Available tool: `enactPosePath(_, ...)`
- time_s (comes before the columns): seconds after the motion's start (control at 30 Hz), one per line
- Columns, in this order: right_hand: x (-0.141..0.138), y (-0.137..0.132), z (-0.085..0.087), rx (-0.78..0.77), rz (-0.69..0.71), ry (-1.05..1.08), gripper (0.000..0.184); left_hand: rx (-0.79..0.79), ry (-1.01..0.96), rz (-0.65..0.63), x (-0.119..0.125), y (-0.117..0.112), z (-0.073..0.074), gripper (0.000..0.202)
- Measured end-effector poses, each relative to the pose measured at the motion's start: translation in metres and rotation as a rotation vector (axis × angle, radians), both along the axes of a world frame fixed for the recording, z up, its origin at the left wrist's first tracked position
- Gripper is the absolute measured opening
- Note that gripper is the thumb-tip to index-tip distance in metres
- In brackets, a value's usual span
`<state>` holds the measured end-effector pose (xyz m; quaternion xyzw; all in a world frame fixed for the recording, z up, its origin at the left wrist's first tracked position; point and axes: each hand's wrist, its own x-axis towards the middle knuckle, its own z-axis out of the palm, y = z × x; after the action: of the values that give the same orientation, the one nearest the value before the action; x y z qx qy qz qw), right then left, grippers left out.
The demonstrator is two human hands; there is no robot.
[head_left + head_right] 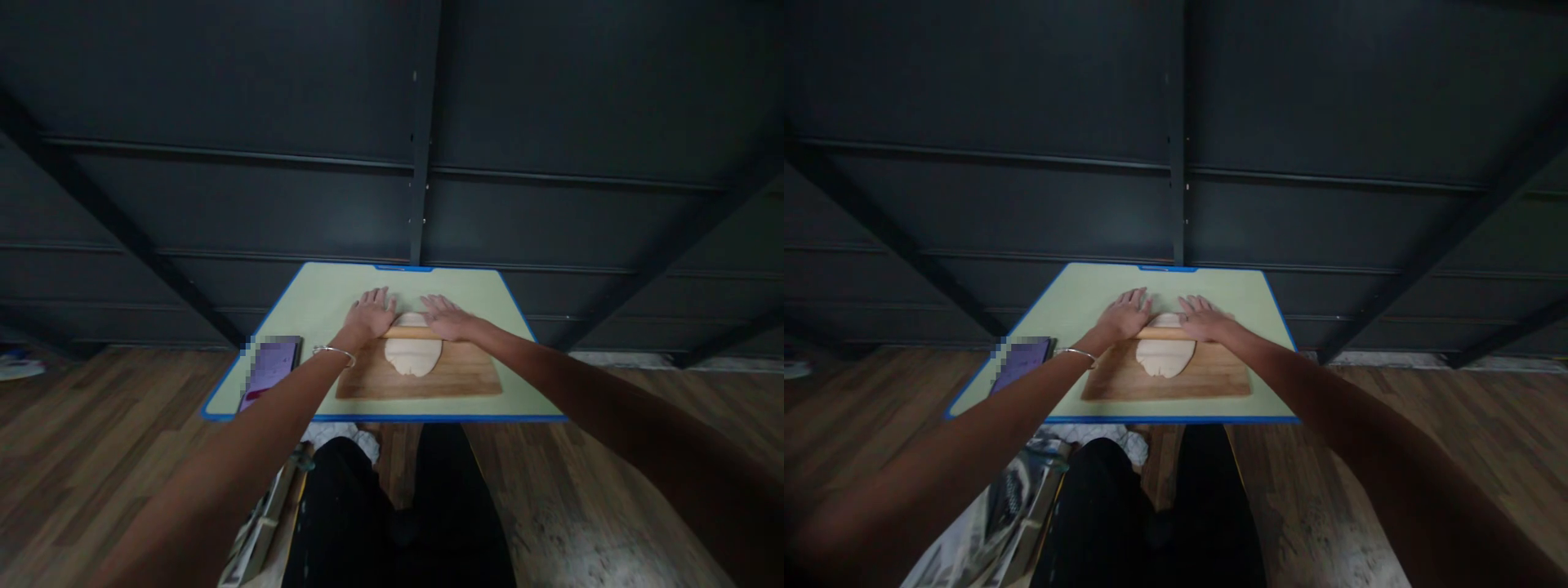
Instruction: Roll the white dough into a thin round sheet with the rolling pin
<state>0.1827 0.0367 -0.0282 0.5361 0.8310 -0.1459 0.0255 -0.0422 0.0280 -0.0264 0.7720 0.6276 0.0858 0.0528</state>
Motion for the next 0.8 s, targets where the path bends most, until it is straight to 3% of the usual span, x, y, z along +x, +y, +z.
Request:
enactPosePath(0.33,0.009,0.011,0.017,-0.055,0.558,0.138,0.067,-0.017,0.045,0.053,0.005,-0.047,0.008,0.061)
enactPosePath(0.5,0.011,0.009,0.021,-0.119,0.562,0.185,0.068,0.037,0.035,0.079,0.006,-0.057,0.007,0.06)
enactPosePath(0.63,0.018,-0.006,0.016,-0.086,0.609,0.25,0.074,0.056,0.037,0.076,0.007,-0.061,0.005,0.059)
enactPosePath(0.8,0.024,-0.022,0.008,-0.037,0.568,0.364,0.073,0.129,0.046,0.052,0.007,-0.066,0.0,0.06)
